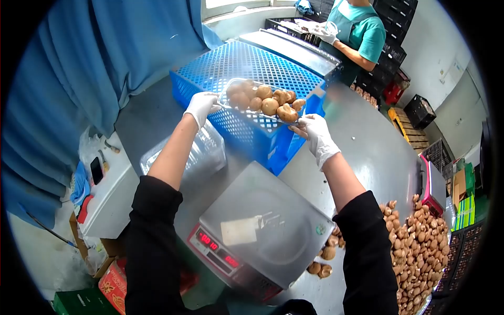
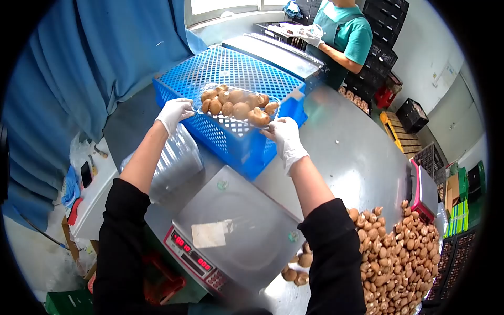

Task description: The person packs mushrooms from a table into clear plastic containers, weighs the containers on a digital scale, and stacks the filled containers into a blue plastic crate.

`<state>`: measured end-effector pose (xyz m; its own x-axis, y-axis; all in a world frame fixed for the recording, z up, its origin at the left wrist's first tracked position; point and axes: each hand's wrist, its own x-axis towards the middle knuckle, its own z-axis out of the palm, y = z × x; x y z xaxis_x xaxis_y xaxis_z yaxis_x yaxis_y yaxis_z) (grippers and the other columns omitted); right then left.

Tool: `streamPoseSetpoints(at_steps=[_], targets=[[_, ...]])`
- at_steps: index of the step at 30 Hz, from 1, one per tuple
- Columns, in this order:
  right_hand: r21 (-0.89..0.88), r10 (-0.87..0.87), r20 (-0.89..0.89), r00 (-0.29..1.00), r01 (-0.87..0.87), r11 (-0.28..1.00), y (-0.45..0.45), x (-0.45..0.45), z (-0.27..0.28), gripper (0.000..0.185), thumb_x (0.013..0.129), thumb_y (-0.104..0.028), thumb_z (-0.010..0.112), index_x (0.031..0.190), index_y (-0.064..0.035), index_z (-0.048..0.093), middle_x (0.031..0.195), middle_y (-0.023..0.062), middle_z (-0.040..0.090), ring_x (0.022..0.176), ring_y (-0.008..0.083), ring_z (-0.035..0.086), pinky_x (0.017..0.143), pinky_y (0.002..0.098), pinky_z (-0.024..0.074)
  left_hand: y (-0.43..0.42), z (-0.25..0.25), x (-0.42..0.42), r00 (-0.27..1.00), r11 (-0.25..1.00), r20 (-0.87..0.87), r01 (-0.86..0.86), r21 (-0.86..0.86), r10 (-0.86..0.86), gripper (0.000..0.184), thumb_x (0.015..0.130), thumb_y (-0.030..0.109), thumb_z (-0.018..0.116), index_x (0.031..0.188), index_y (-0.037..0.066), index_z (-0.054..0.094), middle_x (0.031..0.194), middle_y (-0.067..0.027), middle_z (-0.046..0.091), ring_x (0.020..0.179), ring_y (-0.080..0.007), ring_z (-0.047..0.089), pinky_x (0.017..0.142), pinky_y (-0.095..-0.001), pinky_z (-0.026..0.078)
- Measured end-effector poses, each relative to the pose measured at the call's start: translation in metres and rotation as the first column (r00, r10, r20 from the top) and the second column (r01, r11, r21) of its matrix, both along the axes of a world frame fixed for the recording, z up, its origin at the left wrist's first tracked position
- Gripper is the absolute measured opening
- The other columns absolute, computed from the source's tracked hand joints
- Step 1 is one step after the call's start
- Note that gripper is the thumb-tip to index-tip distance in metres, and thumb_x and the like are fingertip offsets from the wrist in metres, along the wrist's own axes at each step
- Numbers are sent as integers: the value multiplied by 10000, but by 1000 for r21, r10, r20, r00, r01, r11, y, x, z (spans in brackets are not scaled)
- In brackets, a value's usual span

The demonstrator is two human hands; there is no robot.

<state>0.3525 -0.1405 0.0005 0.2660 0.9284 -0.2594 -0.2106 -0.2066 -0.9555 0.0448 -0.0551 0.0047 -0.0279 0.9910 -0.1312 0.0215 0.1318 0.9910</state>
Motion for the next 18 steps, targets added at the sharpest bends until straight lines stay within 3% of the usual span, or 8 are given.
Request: streamPoseSetpoints(at_steps=[1, 3, 4, 7, 10, 12, 13, 18], targets=[[20, 15, -71, 997, -14, 1000, 12, -4, -2, 236, 889, 43, 578, 1112, 49, 503, 993, 180, 605, 902, 265, 672, 758, 325, 629, 3, -1, 2, 996, 999, 88, -24, 34, 21, 309, 869, 58, 620, 1147, -72, 652, 1010, -125, 680, 861, -185, 657, 772, -278, 533], [58, 48, -214, 976, -36, 998, 35, -7, -7, 301, 890, 48, 583, 1179, 59, 498, 1055, 201, 599, 894, 264, 674, 766, 318, 624, -5, -1, 4, 992, 976, 10, -122, 179, 122, 347, 888, 95, 617, 1186, -82, 634, 1078, -130, 682, 940, -184, 654, 847, -292, 520], [104, 112, -139, 984, -97, 990, 44, -11, -7, 379, 894, 46, 595, 1255, 80, 484, 1133, 216, 589, 922, 262, 675, 809, 303, 609, -11, -3, 1, 987, 964, -81, -115, 240, 138, 351, 914, 133, 603, 1205, -61, 635, 1097, -116, 690, 986, -164, 641, 890, -293, 501], [67, 25, -238, 971, -9, 998, 35, -27, 15, 366, 904, 24, 605, 1249, 91, 502, 1126, 203, 606, 968, 261, 675, 837, 287, 587, -47, -22, -22, 947, 933, -303, 10, 359, 106, 275, 936, 197, 631, 1105, -13, 688, 1081, -99, 709, 935, -168, 674, 852, -305, 514], [157, 98, -74, 992, -86, 984, 10, -16, 6, 441, 926, -40, 609, 1331, 76, 479, 1148, 207, 618, 1023, 270, 673, 876, 310, 557, -126, -21, -43, 747, 866, -637, 177, 469, 192, 205, 873, 213, 718, 983, 42, 695, 990, -148, 651, 910, -290, 654, 831, -376, 514], [173, 153, 43, 987, -158, 972, -26, -2, 9, 463, 948, -107, 602, 1360, 56, 469, 1169, 188, 629, 1047, 261, 673, 903, 315, 544, -171, -25, -62, 423, 852, -875, 345, 394, 234, 167, 844, 204, 739, 919, 61, 694, 966, -134, 630, 892, -302, 637, 812, -393, 510], [152, 182, 103, 978, -197, 969, -50, 7, 12, 468, 964, -158, 595, 1368, 43, 469, 1183, 169, 636, 1065, 253, 672, 927, 316, 535, -186, -19, -64, 427, 950, -904, 271, 154, 25, 146, 832, 200, 746, 886, 73, 698, 883, -119, 618, 862, -306, 630, 787, -400, 510], [46, 81, 46, 996, -83, 996, -191, 45, -1, 480, 975, -164, 577, 1402, 19, 454, 1132, 145, 661, 1034, 240, 674, 904, 318, 523, -193, -35, -82, 623, 960, -779, 171, 220, 67, 114, 801, 133, 761, 837, 33, 721, 805, -127, 664, 780, -283, 666, 735, -365, 528]])
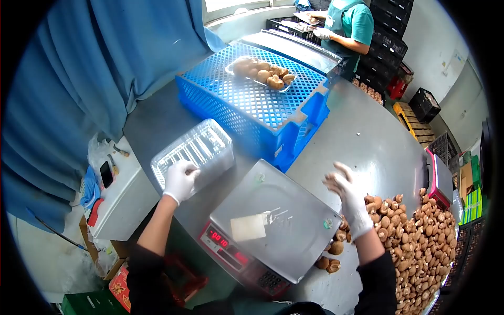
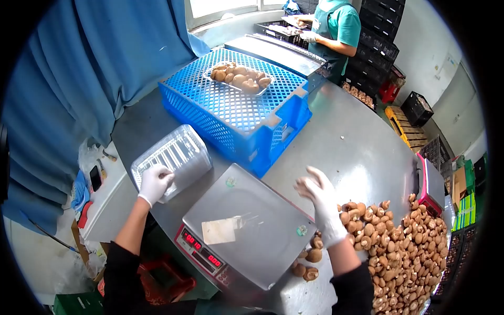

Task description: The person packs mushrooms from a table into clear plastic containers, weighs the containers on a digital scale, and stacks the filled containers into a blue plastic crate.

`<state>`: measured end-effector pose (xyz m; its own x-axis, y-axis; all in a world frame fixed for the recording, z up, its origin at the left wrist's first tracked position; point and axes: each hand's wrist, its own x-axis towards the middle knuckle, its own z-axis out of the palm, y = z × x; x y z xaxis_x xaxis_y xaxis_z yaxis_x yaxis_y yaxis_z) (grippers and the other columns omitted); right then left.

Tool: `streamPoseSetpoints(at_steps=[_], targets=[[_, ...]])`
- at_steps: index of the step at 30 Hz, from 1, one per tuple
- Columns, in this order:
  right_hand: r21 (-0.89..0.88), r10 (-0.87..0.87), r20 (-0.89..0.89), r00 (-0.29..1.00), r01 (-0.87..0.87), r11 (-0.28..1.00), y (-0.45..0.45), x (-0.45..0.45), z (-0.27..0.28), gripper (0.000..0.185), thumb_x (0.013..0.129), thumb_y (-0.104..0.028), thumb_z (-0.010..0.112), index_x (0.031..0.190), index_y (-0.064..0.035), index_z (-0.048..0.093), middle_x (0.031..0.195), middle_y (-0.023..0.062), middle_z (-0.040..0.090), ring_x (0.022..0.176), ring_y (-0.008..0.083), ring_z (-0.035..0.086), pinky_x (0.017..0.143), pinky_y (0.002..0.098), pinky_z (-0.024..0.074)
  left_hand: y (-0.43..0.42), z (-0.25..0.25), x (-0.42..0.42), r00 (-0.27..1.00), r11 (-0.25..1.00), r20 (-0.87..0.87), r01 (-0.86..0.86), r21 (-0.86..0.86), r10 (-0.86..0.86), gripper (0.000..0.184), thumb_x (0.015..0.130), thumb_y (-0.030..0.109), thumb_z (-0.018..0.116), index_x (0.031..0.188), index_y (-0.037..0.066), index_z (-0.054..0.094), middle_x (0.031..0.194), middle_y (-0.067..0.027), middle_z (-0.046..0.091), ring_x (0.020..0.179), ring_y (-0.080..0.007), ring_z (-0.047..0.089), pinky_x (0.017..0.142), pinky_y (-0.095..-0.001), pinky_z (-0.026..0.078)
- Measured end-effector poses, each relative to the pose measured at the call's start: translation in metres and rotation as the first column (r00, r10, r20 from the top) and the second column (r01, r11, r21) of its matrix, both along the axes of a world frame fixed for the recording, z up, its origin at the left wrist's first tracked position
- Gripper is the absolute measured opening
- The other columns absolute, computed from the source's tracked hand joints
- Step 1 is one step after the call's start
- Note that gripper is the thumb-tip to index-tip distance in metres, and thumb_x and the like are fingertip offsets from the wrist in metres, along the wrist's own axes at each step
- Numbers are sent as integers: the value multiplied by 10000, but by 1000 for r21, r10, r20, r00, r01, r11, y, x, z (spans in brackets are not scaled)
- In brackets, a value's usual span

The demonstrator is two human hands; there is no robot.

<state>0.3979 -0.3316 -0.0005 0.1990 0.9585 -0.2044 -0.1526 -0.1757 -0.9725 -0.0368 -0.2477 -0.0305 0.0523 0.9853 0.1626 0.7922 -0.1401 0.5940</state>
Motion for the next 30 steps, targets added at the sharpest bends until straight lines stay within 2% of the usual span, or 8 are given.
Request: streamPoseSetpoints(at_steps=[9, 13, 15, 17, 18, 20, 25, 30], targets=[[-284, -444, -82, 892, 407, 868, -238, 71, -46, 483, 930, -167, 608, 1364, 14, 501, 1102, 141, 642, 986, 239, 661, 867, 315, 493, 17, -11, -7, 961, 965, 223, -109, -237, 163, 138, 809, 134, 711, 821, -3, 707, 750, -119, 705, 699, -205, 672, 674, -322, 521], [-284, -540, -105, 835, 495, 821, -282, 71, -50, 468, 932, -175, 605, 1359, -8, 512, 1101, 142, 633, 999, 242, 650, 899, 330, 472, 20, -20, 0, 994, 995, -48, -91, 51, 94, 131, 849, 116, 613, 851, 11, 691, 797, -185, 690, 754, -294, 679, 708, -379, 513], [-262, -507, -98, 857, 469, 844, -290, 67, -53, 428, 955, -174, 577, 1348, -13, 527, 1085, 121, 638, 999, 226, 649, 898, 331, 473, 24, -20, -5, 987, 987, -14, -163, -9, 163, 163, 874, 149, 584, 878, 22, 685, 849, -206, 687, 798, -345, 669, 733, -403, 506], [-248, -513, -106, 852, 477, 843, -295, 62, -54, 403, 967, -173, 564, 1336, -12, 539, 1073, 107, 647, 986, 213, 654, 886, 324, 481, 34, -33, -20, 977, 947, 28, -211, 242, 211, 175, 911, 197, 586, 928, 49, 678, 908, -197, 689, 838, -370, 657, 735, -423, 495], [-230, -489, -78, 869, 462, 857, -296, 60, -50, 392, 974, -178, 563, 1329, -12, 546, 1067, 102, 654, 979, 206, 660, 874, 311, 488, 14, 3, 0, 941, 909, -179, -208, 361, 286, 158, 900, 211, 616, 921, 65, 672, 897, -192, 678, 855, -364, 656, 733, -431, 485], [-223, -478, 13, 878, 469, 855, -301, 60, -52, 377, 983, -190, 565, 1314, -9, 559, 1061, 99, 666, 970, 195, 669, 853, 283, 500, -8, 17, 22, 994, 822, -86, -4, 570, 64, 58, 895, 89, 624, 878, 33, 620, 859, -174, 610, 844, -372, 596, 758, -430, 461], [-193, -368, 253, 894, 420, 887, -310, 57, -79, 347, 977, -150, 583, 1286, 6, 580, 1089, 113, 663, 995, 193, 665, 905, 297, 514, -123, 30, 92, 905, 784, -255, 424, 454, -341, 56, 880, -34, 606, 910, 6, 579, 904, -147, 582, 897, -349, 556, 830, -425, 445], [-182, -117, 603, 789, 278, 943, -297, 32, -70, 318, 894, -128, 628, 1205, -63, 640, 1174, 153, 615, 1056, 298, 646, 938, 366, 514, -187, 34, 128, 911, 833, -233, 407, 375, -340, 252, 858, -36, 652, 1104, 15, 624, 1052, -128, 619, 941, -272, 588, 788, -355, 471]])
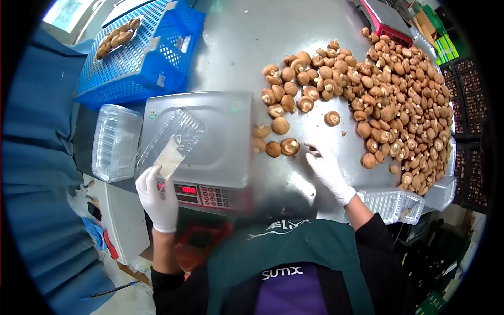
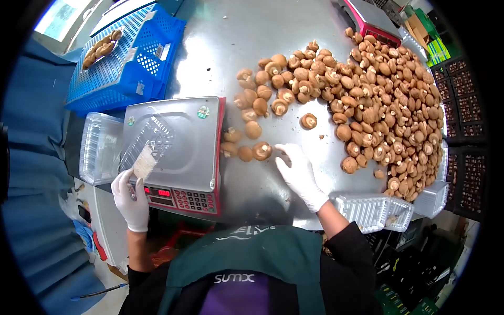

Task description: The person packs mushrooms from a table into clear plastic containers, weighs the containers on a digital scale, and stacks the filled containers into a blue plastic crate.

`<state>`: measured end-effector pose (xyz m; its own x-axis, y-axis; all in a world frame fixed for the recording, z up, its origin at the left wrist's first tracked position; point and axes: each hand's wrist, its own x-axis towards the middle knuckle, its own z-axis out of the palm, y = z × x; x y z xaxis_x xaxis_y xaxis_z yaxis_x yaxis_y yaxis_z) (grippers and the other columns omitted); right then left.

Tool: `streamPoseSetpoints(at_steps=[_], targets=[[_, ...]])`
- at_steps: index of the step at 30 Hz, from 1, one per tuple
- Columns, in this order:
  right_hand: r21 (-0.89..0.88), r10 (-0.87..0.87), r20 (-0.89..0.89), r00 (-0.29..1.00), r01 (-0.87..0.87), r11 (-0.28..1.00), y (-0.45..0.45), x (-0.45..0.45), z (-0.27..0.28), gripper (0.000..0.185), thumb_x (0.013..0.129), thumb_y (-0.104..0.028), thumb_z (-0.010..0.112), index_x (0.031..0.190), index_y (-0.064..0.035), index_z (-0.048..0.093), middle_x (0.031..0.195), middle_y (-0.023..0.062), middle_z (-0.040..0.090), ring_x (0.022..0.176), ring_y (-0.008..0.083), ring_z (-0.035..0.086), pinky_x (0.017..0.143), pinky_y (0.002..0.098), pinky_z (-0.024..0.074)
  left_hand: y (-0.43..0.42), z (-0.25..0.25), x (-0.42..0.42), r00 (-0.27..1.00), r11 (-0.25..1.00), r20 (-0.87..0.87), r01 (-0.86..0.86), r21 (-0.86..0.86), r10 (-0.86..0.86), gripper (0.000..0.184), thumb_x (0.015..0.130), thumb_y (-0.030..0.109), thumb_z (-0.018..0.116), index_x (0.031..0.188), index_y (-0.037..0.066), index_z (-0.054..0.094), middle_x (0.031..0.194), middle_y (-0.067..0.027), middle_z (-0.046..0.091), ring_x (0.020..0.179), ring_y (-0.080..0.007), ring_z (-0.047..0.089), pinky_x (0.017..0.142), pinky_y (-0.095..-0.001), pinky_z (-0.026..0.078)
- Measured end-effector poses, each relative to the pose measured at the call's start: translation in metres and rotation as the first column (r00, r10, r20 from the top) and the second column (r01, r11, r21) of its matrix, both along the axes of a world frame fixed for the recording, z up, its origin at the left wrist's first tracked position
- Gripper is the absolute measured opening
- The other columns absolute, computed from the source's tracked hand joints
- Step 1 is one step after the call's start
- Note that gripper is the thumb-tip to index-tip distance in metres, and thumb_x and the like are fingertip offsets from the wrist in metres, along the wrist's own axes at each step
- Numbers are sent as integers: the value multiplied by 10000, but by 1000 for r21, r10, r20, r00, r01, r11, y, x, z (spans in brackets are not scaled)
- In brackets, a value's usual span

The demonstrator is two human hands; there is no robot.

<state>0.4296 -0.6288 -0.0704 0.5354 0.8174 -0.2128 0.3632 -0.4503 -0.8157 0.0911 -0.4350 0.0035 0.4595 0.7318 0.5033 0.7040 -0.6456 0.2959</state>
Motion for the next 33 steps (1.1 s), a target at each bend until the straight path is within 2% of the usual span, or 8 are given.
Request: streamPoseSetpoints(at_steps=[4, 6, 9, 11, 16, 21, 23, 33], targets=[[124, 74, 223, 972, -104, 987, 25, 18, -11, 317, 878, -129, 635, 1188, -64, 636, 1227, 167, 577, 1135, 349, 581, 986, 407, 477, -62, 9, 66, 949, 881, 213, 298, -368, -232, 277, 841, -29, 664, 1115, 2, 637, 1075, -111, 630, 824, -173, 603, 736, -303, 504], [179, 107, 331, 937, -173, 969, 51, 34, -13, 319, 872, -112, 643, 1188, -72, 644, 1233, 169, 582, 1163, 342, 572, 1005, 403, 465, -102, -12, 104, 919, 510, 380, 379, -773, -107, 504, 832, 46, 730, 1297, -6, 543, 1236, -149, 593, 1080, -233, 630, 898, -349, 528], [216, 135, 575, 807, -309, 926, 105, 65, -16, 332, 861, -119, 650, 1191, -83, 652, 1290, 180, 562, 1224, 357, 529, 1050, 437, 431, -135, -69, 144, 930, 349, 368, 348, -870, -8, 1062, 790, 182, 825, 1566, 41, 113, 1568, -279, 165, 1446, -378, 287, 1111, -463, 380], [192, 179, 632, 754, -376, 907, 144, 87, -20, 367, 868, -215, 659, 1220, -111, 650, 1359, 180, 538, 1292, 364, 471, 1090, 468, 385, -134, -85, 171, 980, 600, 198, 161, -784, -4, 1210, 729, 272, 877, 1572, 55, 37, 1569, -339, 74, 1468, -446, 181, 1164, -507, 268], [-34, 294, 724, 624, -394, 919, 229, 121, -45, 453, 911, -497, 527, 1233, -211, 670, 1332, 163, 580, 1316, 318, 458, 1091, 483, 339, -117, -127, 212, 992, 727, 95, 7, -686, 81, 1359, 622, 395, 924, 1572, 63, 11, 1558, -375, -9, 1454, -525, 111, 1175, -525, 206], [-173, 692, 356, 628, -683, 709, 237, 111, -28, 425, 936, -479, 554, 1228, -187, 652, 1071, 90, 667, 1018, 282, 623, 933, 439, 420, -92, -140, 242, 970, 806, 223, 54, -589, 98, 1375, 595, 394, 938, 1566, 54, 27, 1547, -377, -14, 1432, -532, 150, 1159, -537, 231], [53, 586, 517, 624, -707, 705, 213, 97, -40, 383, 943, -446, 560, 1192, -171, 655, 970, 76, 663, 968, 286, 625, 888, 431, 428, -87, -139, 252, 968, 816, 215, 18, -578, 131, 1340, 606, 353, 935, 1560, 43, 46, 1535, -368, 21, 1415, -523, 195, 1146, -526, 269], [30, 599, 493, 631, -700, 714, 150, 94, -38, 331, 916, -276, 594, 1175, -73, 636, 1036, 118, 625, 975, 310, 591, 867, 427, 462, -75, -126, 263, 962, 767, 271, 205, -609, -42, 1244, 611, 265, 916, 1540, 7, 129, 1481, -313, 174, 1352, -483, 316, 1114, -500, 336]])
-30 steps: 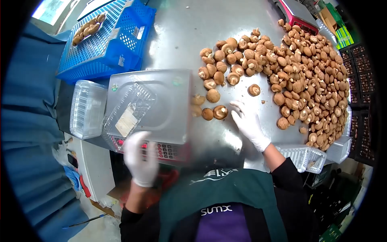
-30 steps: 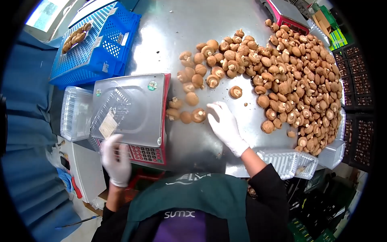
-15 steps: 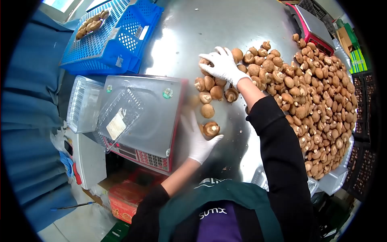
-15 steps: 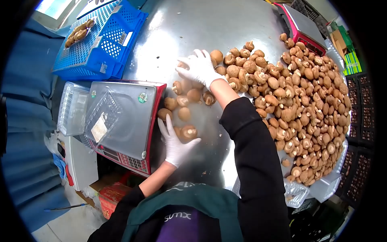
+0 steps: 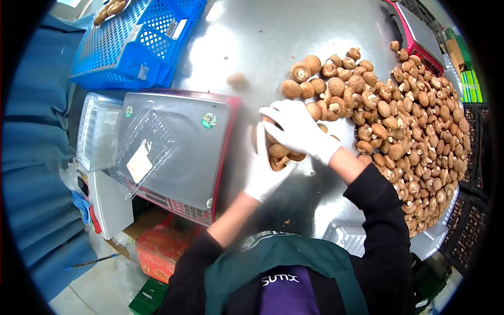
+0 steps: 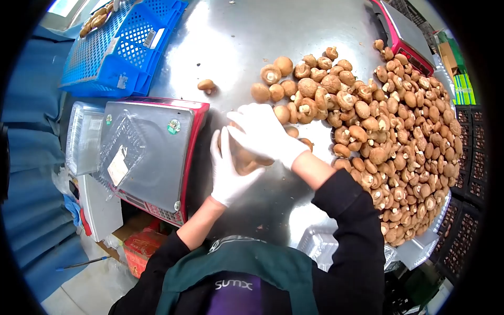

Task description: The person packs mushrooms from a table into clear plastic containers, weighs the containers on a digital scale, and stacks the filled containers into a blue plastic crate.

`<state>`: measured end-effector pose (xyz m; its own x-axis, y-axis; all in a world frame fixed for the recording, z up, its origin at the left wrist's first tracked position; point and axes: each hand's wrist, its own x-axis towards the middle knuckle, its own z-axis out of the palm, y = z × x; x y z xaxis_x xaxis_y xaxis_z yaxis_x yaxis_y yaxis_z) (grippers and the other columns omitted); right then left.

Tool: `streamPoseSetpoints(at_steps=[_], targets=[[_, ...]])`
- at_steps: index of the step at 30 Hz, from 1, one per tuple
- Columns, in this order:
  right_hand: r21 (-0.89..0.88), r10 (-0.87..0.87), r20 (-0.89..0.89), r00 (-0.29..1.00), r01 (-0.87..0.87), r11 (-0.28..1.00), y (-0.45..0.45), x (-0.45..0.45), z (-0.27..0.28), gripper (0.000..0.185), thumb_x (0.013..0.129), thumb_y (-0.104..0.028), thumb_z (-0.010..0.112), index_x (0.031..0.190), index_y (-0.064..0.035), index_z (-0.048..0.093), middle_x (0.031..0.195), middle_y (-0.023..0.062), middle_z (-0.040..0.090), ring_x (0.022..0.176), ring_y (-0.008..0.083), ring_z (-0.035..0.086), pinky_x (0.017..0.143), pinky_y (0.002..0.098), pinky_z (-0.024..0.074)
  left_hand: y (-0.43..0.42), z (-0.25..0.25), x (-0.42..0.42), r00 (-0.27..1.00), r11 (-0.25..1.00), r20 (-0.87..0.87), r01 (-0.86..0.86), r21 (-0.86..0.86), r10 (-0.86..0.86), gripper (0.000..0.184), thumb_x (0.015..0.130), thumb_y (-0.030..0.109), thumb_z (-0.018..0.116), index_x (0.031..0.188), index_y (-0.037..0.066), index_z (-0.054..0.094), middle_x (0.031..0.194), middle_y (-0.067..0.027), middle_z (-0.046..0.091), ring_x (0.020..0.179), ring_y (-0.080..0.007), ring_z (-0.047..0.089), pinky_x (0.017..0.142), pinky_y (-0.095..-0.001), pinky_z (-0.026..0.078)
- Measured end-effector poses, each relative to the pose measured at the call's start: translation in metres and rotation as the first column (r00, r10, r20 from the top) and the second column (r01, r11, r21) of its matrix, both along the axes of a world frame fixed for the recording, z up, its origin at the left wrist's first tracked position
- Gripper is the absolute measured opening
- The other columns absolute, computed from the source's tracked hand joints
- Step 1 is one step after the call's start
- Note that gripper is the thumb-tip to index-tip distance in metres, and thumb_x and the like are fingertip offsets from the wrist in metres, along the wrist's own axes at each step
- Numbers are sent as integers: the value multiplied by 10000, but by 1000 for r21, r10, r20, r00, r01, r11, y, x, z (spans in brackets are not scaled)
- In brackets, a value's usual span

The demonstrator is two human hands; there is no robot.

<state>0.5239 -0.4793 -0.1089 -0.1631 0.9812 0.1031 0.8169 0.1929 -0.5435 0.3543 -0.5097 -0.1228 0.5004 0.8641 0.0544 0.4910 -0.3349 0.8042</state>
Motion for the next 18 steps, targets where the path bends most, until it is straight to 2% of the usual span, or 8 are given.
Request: streamPoseSetpoints(at_steps=[1, 5, 8, 10, 12, 14, 16, 18], targets=[[97, -33, -1, 999, 33, 995, -16, -1, 5, 367, 892, -239, 619, 1214, -63, 623, 1106, 127, 609, 1011, 325, 578, 873, 425, 468, -7, -1, -2, 998, 996, -56, 38, 87, -33, 1221, 603, 258, 920, 1526, -5, 166, 1474, -310, 191, 1342, -485, 331, 1100, -501, 353], [-5, -261, -206, 943, 266, 964, -74, 7, 20, 484, 889, -233, 662, 1330, -68, 550, 1277, 195, 543, 1179, 380, 528, 1020, 469, 424, -22, -5, 7, 986, 968, -57, 167, 188, -159, 1162, 598, 249, 928, 1494, -11, 237, 1474, -310, 224, 1305, -476, 394, 1066, -499, 394], [18, -396, -216, 892, 409, 912, -97, 16, 18, 533, 877, -274, 686, 1346, -67, 540, 1323, 195, 517, 1218, 388, 499, 1041, 465, 407, -17, -4, 17, 970, 960, -1, 240, 144, -243, 1198, 590, 240, 921, 1527, 37, 201, 1476, -332, 268, 1313, -503, 386, 1087, -500, 372], [82, -461, 65, 885, 456, 886, -112, 23, 30, 613, 857, -344, 716, 1390, -111, 522, 1442, 205, 417, 1356, 410, 358, 1110, 533, 306, -16, -4, 23, 957, 952, 4, 287, 107, -289, 1172, 582, 229, 916, 1511, 33, 230, 1481, -337, 270, 1312, -507, 389, 1085, -504, 381], [69, -593, 103, 799, 589, 805, -126, 31, 17, 642, 849, -369, 727, 1409, -140, 512, 1480, 234, 366, 1405, 418, 297, 1129, 552, 271, -15, -4, 29, 940, 936, 8, 339, 94, -341, 1162, 585, 230, 914, 1508, 31, 238, 1488, -343, 258, 1313, -506, 393, 1085, -503, 385], [-197, -684, -317, 657, 660, 725, -135, 39, -8, 686, 874, -379, 725, 1460, -145, 457, 1506, 263, 327, 1399, 428, 325, 1153, 493, 291, -12, 0, 39, 940, 938, 28, 336, 85, -339, 1134, 617, 230, 898, 1506, 0, 234, 1499, -344, 267, 1328, -492, 399, 1090, -479, 396], [-203, -701, -321, 637, 676, 708, -135, 38, -8, 671, 887, -351, 720, 1466, -141, 452, 1494, 262, 339, 1379, 423, 359, 1148, 455, 318, -10, 16, 49, 951, 951, 19, 309, -17, -309, 1105, 653, 224, 884, 1507, -27, 230, 1495, -312, 331, 1353, -460, 408, 1100, -456, 401], [-163, -667, -328, 669, 655, 738, -129, 37, -5, 638, 865, -290, 738, 1427, -115, 491, 1432, 236, 404, 1323, 403, 425, 1115, 456, 361, -10, 7, 52, 934, 932, -1, 356, 66, -357, 1113, 647, 239, 882, 1508, -32, 230, 1526, -324, 284, 1360, -469, 393, 1091, -451, 407]])
